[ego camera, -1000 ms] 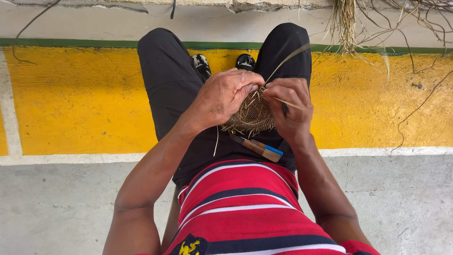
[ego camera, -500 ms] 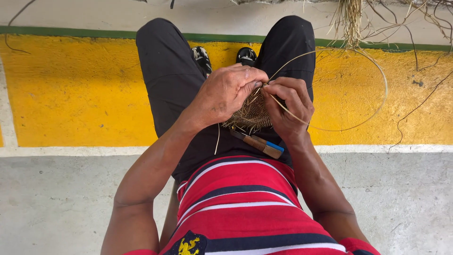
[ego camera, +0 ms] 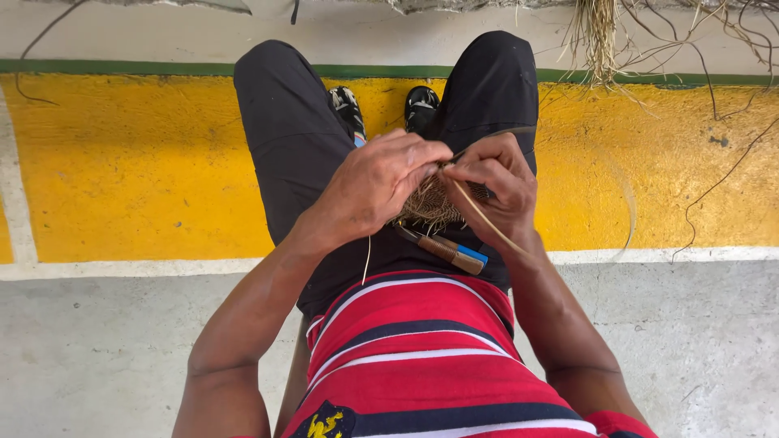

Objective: Weaving a circular straw mat using bundles of fibers and a needle tool.

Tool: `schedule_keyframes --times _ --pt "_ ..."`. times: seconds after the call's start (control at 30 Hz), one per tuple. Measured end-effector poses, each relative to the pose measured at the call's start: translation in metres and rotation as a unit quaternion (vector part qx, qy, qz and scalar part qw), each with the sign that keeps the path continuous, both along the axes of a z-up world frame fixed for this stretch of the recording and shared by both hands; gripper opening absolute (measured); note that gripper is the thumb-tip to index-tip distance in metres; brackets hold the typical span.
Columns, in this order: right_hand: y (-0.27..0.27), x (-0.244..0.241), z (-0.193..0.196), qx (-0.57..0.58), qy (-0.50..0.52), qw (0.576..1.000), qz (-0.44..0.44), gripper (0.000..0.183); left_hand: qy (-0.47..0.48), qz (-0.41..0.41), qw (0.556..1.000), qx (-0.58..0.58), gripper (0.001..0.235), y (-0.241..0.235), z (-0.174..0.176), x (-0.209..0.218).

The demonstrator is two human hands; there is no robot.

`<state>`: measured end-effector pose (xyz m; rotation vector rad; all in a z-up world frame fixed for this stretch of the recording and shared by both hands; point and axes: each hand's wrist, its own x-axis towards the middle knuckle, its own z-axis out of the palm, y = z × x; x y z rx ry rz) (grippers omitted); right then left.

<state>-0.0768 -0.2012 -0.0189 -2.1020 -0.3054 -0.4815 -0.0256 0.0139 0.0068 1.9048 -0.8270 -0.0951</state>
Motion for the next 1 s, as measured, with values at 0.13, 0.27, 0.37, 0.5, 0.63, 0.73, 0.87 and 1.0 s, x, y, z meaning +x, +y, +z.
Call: schedule_keyframes --times 0.13,0.27,0.37,0.5,0.63,0.73,0.87,1.0 --pt "-0.035 0.014 0.013 0.054 0.111 0.976 0.178 0.018 -0.03 0.006 0.999 0.021 0.028 0.008 0.01 -0.022" --pt "-0.03 0.033 0.052 -0.056 0.19 0.959 0.204 0.015 -0.078 0.018 0.997 0.005 0.035 0.008 0.011 -0.047" --pt "-0.025 0.042 0.07 -0.074 0.2 0.907 0.364 0.019 -0.088 0.033 0.996 -0.002 0.034 0.008 0.011 -0.056" --pt "-0.018 0.045 0.078 -0.135 0.19 0.88 0.415 0.018 -0.079 0.048 0.996 0.002 0.032 0.011 0.01 -0.07" --pt "-0.014 0.04 0.079 -0.123 0.293 0.851 0.419 0.018 -0.088 0.048 0.995 -0.001 0.029 0.011 0.005 -0.078" --pt "-0.013 0.036 0.074 -0.113 0.305 0.841 0.433 0.014 -0.097 0.047 0.994 0.006 0.028 0.009 0.001 -0.08" --pt "-0.013 0.028 0.059 -0.085 0.258 0.872 0.407 0.008 -0.116 0.047 0.992 0.029 0.027 0.011 -0.001 -0.075" --pt "-0.028 0.048 0.031 -0.089 0.218 0.89 0.39 0.005 -0.115 0.029 0.993 0.023 0.027 0.01 -0.001 -0.067"
